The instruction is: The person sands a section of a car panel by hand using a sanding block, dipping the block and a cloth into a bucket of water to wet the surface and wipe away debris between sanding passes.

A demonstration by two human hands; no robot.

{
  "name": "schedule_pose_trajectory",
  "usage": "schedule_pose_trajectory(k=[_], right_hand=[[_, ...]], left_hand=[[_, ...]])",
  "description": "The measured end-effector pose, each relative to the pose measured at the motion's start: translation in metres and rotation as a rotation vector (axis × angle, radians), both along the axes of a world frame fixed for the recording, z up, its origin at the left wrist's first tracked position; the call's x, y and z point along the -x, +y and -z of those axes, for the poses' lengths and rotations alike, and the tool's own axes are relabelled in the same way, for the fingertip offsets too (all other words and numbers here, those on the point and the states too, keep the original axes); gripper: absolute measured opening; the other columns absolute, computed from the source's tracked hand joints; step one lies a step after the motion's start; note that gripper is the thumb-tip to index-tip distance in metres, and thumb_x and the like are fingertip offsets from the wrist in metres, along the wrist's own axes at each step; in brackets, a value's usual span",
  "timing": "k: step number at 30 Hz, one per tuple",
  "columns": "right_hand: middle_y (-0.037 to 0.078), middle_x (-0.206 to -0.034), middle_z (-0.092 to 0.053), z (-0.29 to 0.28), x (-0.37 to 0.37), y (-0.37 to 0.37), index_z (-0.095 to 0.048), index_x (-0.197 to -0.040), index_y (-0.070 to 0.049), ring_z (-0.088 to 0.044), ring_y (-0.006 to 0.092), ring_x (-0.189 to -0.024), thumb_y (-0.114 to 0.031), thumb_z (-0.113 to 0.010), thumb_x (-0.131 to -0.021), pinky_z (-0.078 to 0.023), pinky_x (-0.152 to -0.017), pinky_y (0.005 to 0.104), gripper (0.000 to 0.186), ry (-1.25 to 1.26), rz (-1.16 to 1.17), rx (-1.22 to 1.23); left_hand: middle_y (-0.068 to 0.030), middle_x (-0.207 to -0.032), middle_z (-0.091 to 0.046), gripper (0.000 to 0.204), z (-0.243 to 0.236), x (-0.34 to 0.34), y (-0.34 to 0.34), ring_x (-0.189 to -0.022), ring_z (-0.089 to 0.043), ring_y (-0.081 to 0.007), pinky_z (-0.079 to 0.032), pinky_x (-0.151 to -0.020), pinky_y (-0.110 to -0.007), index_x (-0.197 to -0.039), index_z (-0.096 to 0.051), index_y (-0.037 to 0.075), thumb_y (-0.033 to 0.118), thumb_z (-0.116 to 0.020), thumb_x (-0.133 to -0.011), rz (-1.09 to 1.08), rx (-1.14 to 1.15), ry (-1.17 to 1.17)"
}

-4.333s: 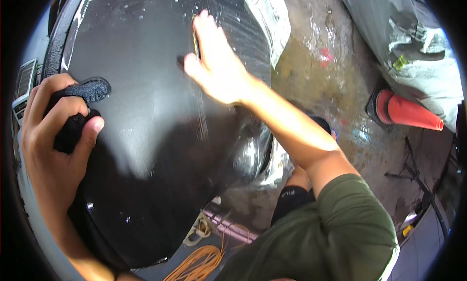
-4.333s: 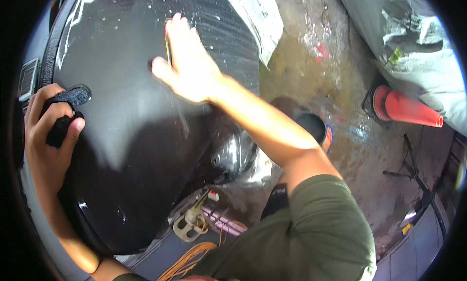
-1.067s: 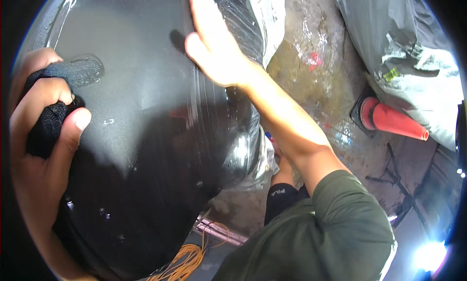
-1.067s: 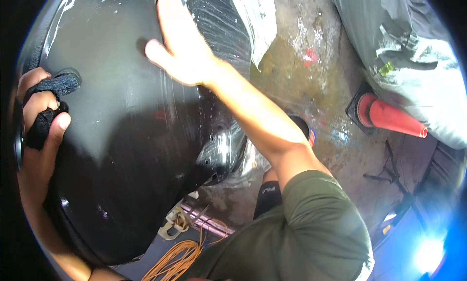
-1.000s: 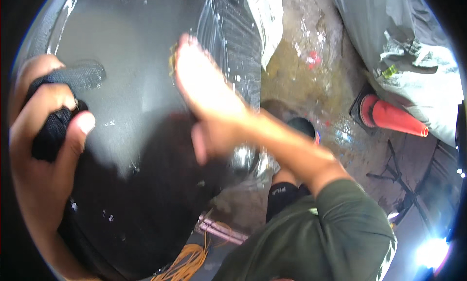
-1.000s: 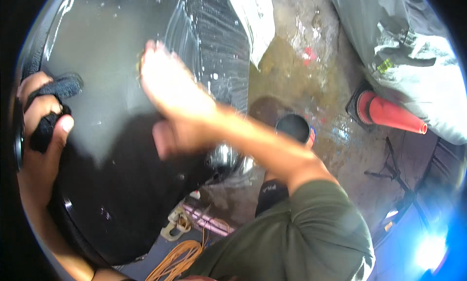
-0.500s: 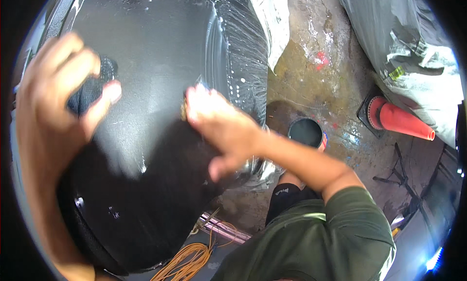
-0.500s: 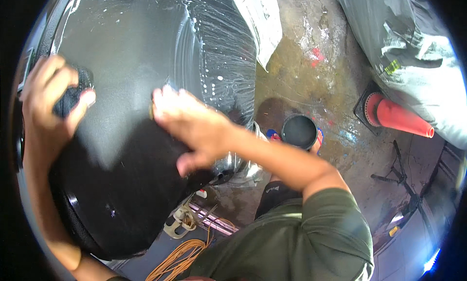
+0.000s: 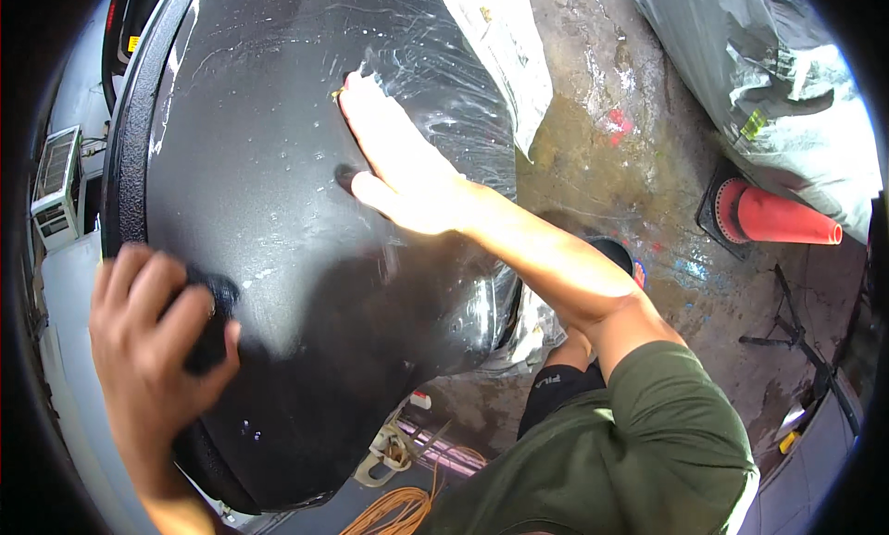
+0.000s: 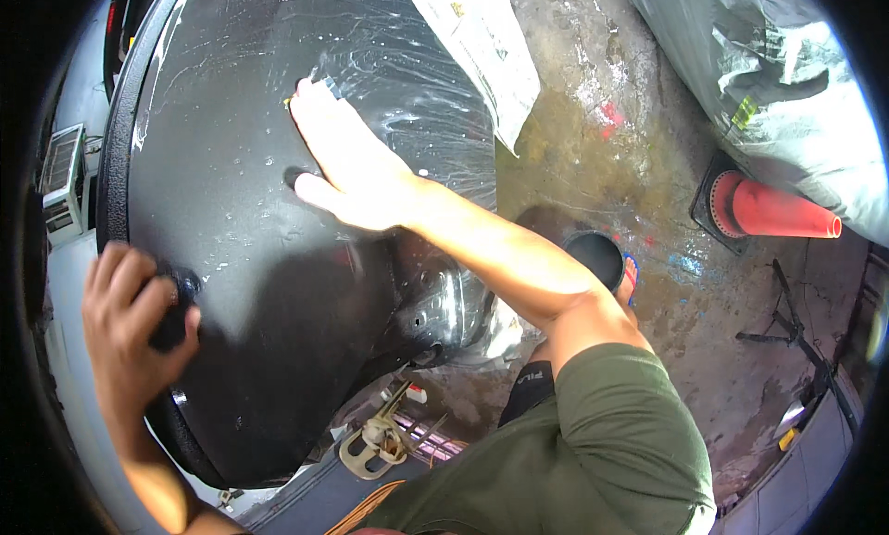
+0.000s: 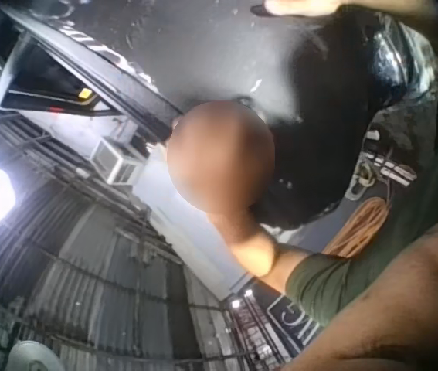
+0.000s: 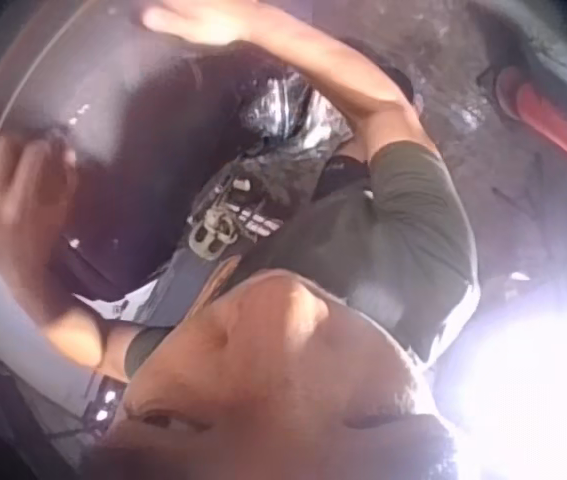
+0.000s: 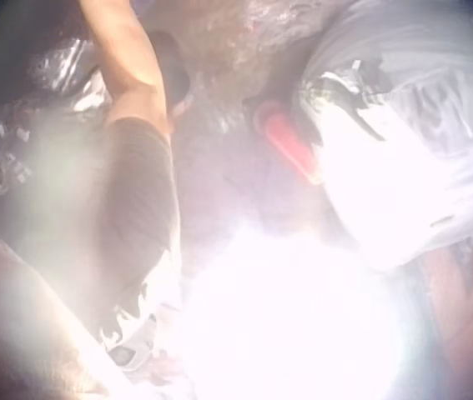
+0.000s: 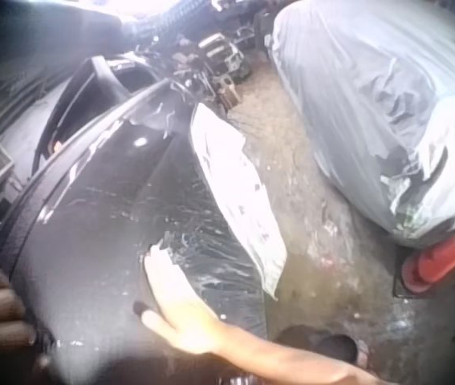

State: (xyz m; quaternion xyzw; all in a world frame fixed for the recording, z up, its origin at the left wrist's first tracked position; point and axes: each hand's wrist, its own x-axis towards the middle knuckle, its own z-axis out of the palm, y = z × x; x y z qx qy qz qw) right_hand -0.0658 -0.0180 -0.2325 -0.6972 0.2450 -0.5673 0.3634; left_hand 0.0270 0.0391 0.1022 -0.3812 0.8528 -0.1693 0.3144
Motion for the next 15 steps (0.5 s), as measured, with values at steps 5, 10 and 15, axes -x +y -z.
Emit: schedule_pose_trajectory(k=[5, 10, 15], right_hand=[[0.036, -0.167, -0.019, -0.038, 0.007, 0.086, -0.025, -0.158, 0.011, -0.020, 0.0491, -0.156, -0.079, -0.051, -0.088, -0.015, -0.128, 0.0564, 0.117, 0.095, -0.374, 0.135], [0.037, -0.168, -0.012, -0.007, -0.002, -0.033, -0.017, -0.160, 0.012, -0.010, 0.0505, -0.159, -0.056, -0.061, -0.093, -0.011, -0.129, 0.0576, 0.105, 0.004, 0.073, -0.020], [0.038, -0.167, -0.011, -0.018, 0.006, 0.073, -0.014, -0.161, 0.011, -0.011, 0.0513, -0.158, -0.069, -0.061, -0.090, -0.012, -0.129, 0.0582, 0.117, 0.009, -0.306, -0.021]], left_hand=[[-0.0124, -0.093, -0.055, 0.038, -0.004, -0.005, 0.011, -0.096, -0.059, -0.0348, -0.045, -0.076, -0.048, -0.081, -0.058, 0.005, 0.027, -0.083, -0.063, -0.039, 0.051, 0.096], [-0.0131, -0.097, -0.055, 0.038, 0.006, 0.009, -0.004, -0.095, -0.059, -0.0360, -0.045, -0.078, -0.047, -0.084, -0.058, 0.004, 0.026, -0.084, -0.066, -0.015, 0.079, 0.105], [-0.0141, -0.097, -0.055, 0.043, 0.000, 0.000, 0.004, -0.095, -0.058, -0.0360, -0.045, -0.078, -0.046, -0.084, -0.058, 0.004, 0.035, -0.084, -0.071, -0.087, 0.062, 0.075]])
